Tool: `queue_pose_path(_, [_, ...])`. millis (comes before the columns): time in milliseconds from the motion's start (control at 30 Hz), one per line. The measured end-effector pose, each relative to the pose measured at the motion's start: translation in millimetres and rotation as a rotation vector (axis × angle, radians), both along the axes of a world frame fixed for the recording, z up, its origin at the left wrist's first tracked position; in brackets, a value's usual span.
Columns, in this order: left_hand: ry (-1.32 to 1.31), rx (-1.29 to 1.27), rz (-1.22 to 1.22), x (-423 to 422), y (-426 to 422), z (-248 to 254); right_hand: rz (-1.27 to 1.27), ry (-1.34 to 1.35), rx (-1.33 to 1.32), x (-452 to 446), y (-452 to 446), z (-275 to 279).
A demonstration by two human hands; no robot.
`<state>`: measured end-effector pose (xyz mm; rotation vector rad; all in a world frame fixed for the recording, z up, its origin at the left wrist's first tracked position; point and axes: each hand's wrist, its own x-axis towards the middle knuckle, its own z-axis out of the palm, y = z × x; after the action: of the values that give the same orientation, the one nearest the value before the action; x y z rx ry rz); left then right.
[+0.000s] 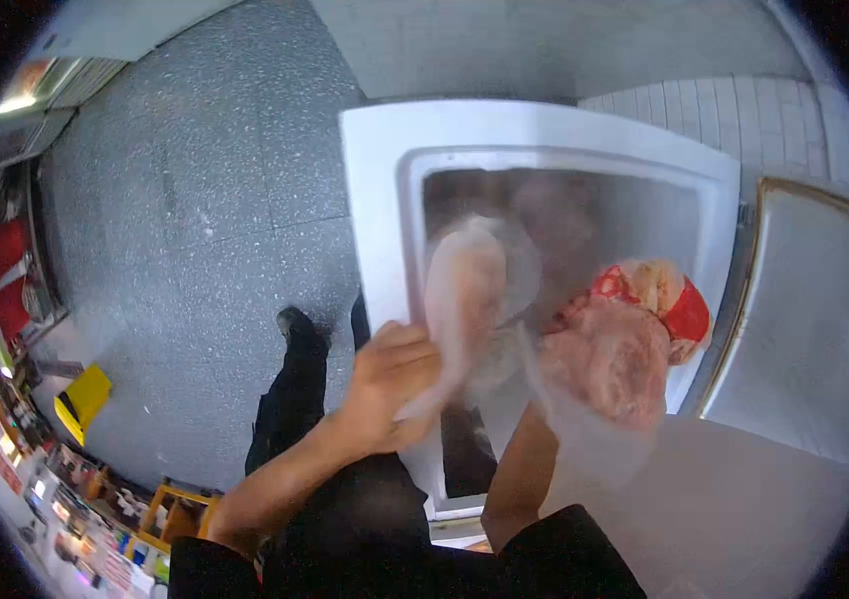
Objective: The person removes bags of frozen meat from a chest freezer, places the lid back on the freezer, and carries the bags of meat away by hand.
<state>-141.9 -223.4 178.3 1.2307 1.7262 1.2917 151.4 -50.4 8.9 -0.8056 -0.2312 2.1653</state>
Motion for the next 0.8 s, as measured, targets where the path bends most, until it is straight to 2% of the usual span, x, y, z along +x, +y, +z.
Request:
queue_pose_path(33, [0.062, 0.05, 0.166, -6, -23, 25, 0.055, 0.026, -0.035, -18, -14, 18])
queue_pose_path(67, [-0.087, 0.029, 0.312, -14, -54, 53, 0.115, 0.053, -0.064, -36, -33, 36])
queue_pose_path(100, [-0.324, -0.135, 0.557, -16, -76, 89, 0.176, 0.081, -0.101, -55, -51, 53])
queue_pose_path(200, [-0.214, -0.132, 0.857, -4, -193, 111, 0.364, 0.185, -0.224, -120, -104, 95])
queue_pose_path(233, [-0.021, -0.058, 0.904, -10, -214, 127, 0.428, 0.218, -0.268, -141, -124, 111])
queue_pose_path(333, [0.645, -0.294, 0.685, -15, -311, 126, 0.556, 0.306, -0.365, -192, -192, 152])
queue_pose_path(433, [0.449, -0.516, 0.647, -28, -363, 125, 0.602, 0.372, -0.443, -212, -266, 187])
queue_pose_path(533, [0.577, -0.492, 0.788, -38, -458, 90, 0.62, 0.406, -0.464, -217, -331, 210])
queue_pose_path(633, [0.506, -0.771, 0.92, -50, -573, 69, 0.571, 0.401, -0.478, -190, -383, 225])
queue_pose_path(700, [0.455, -0.932, 0.879, -54, -625, 73, 0.531, 0.33, -0.409, -167, -407, 233])
queue_pose_path(767, [0.604, -1.012, 0.77, -53, -693, 36, 0.467, 0.162, -0.276, -134, -432, 240])
queue_pose_path(800, [0.575, -1.051, 0.697, -57, -699, 41, 0.418, 0.135, -0.233, -115, -446, 239])
